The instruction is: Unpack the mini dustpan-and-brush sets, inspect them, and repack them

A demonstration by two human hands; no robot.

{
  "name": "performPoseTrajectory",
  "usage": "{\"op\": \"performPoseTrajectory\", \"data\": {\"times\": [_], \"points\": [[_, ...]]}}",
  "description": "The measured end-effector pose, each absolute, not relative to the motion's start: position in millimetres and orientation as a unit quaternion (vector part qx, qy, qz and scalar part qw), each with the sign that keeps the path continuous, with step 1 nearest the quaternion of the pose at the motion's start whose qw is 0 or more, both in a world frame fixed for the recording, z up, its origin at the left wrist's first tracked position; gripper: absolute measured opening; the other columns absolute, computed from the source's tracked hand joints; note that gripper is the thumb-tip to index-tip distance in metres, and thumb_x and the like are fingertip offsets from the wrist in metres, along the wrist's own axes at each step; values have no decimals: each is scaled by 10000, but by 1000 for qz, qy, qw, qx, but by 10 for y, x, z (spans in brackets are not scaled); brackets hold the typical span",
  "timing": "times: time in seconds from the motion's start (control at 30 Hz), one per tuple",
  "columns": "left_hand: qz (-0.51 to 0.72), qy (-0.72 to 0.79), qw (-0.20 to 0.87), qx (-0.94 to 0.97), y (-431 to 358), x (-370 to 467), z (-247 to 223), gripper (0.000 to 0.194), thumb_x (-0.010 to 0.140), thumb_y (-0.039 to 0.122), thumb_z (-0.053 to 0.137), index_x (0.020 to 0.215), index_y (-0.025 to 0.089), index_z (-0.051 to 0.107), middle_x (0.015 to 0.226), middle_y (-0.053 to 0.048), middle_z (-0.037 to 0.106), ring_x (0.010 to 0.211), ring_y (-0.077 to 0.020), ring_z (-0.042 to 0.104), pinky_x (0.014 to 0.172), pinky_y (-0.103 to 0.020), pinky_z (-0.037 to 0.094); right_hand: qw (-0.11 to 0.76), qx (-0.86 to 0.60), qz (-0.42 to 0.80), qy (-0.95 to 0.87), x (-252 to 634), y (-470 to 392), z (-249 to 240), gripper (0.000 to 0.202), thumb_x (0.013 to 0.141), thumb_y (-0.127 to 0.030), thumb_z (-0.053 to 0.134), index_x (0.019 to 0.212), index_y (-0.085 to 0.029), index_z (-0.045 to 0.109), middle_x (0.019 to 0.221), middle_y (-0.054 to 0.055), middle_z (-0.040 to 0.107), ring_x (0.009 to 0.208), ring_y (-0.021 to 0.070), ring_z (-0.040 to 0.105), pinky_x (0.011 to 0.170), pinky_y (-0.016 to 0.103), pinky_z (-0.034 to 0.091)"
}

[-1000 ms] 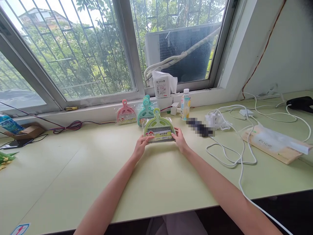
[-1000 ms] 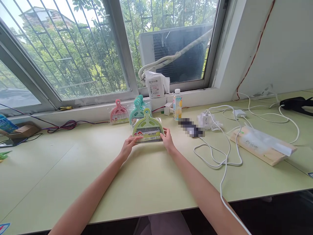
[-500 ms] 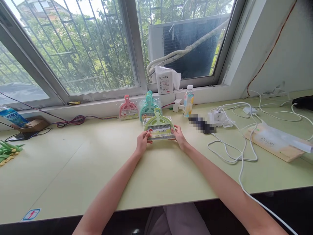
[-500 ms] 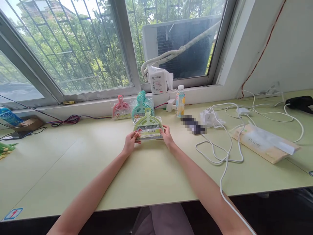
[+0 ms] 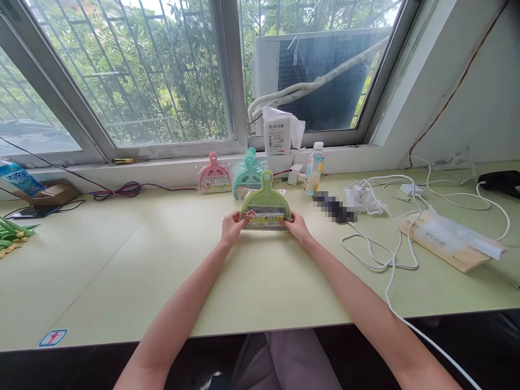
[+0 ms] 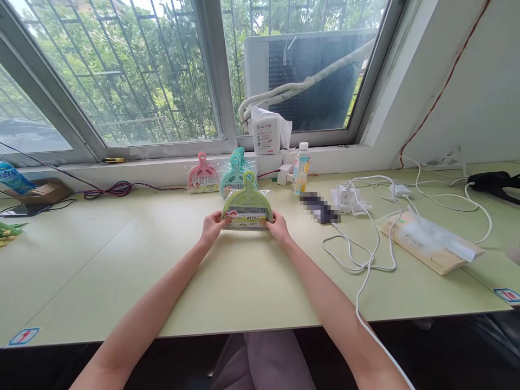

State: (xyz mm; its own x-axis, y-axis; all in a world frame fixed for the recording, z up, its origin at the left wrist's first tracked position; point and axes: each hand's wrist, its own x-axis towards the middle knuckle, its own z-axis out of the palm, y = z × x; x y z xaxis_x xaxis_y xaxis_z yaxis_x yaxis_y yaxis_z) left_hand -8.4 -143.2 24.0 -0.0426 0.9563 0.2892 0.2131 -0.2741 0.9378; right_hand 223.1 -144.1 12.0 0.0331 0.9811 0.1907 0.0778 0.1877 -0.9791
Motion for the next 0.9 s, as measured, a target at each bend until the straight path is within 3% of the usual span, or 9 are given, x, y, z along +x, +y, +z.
{"op": "performPoseTrajectory", "data": {"times": [0.07, 0.2, 0.4, 0.57, 0.67, 0.77, 0.83, 0.9], "points": [[510, 488, 332, 626, -1398, -150, 231, 321, 691, 383, 703, 914, 153, 683, 863, -81, 724, 841, -241, 673, 747, -335, 522, 525, -497, 364, -587, 2221, -1430, 106, 257, 670, -313, 667, 905, -214, 637, 892, 32, 687, 838, 208, 601, 753, 321, 485], [470, 528, 220, 672, -1332, -251, 210, 260, 736, 402, 653, 865, 179, 686, 860, -75, 724, 807, -227, 660, 739, -320, 505, 501, -501, 243, -662, 2165, -1333, 72, 148, 766, -285, 545, 871, -197, 602, 817, 39, 648, 756, 198, 549, 724, 316, 453], [443, 549, 123, 698, -976, -414, 189, 197, 802, 282, 543, 951, 203, 647, 864, -79, 703, 812, -233, 650, 747, -333, 489, 431, -519, 124, -728, 1975, -966, 99, 287, 870, -134, 385, 1106, -201, 534, 1047, 98, 606, 894, 217, 560, 766, 318, 434], [441, 575, 83, 685, -469, -557, 177, 141, 802, 238, 533, 900, 205, 629, 844, -82, 673, 789, -244, 639, 731, -347, 481, 390, -582, 70, -710, 1762, -553, 147, 263, 906, -197, 449, 1162, -211, 505, 1104, 134, 574, 947, 272, 588, 701, 333, 439], [473, 576, 65, 663, -151, -587, 148, 159, 788, 206, 553, 938, 185, 603, 988, -111, 634, 823, -239, 633, 771, -368, 481, 391, -601, 64, -695, 1675, -314, 158, 349, 911, -219, 466, 1257, -218, 425, 1152, 145, 560, 917, 276, 615, 686, 340, 437], [510, 570, 65, 642, 126, -574, 103, 296, 784, 209, 580, 1075, 168, 540, 1095, -126, 569, 794, -207, 618, 764, -364, 487, 396, -617, 59, -677, 1646, -126, 167, 377, 917, -225, 445, 1286, -195, 376, 1206, 174, 525, 909, 283, 618, 683, 355, 439], [518, 570, 85, 632, 267, -560, 65, 376, 788, 206, 583, 1150, 166, 490, 1093, -116, 551, 762, -185, 600, 740, -351, 491, 399, -621, 51, -672, 1651, -42, 168, 372, 920, -239, 433, 1282, -185, 368, 1245, 190, 484, 983, 299, 592, 686, 359, 447], [506, 574, 99, 636, 359, -555, 23, 338, 798, 189, 562, 1128, 165, 495, 1064, -103, 543, 749, -171, 576, 744, -348, 489, 406, -615, 47, -675, 1671, 12, 159, 387, 921, -251, 427, 1295, -192, 347, 1279, 186, 451, 1082, 306, 543, 703, 359, 461]]}}
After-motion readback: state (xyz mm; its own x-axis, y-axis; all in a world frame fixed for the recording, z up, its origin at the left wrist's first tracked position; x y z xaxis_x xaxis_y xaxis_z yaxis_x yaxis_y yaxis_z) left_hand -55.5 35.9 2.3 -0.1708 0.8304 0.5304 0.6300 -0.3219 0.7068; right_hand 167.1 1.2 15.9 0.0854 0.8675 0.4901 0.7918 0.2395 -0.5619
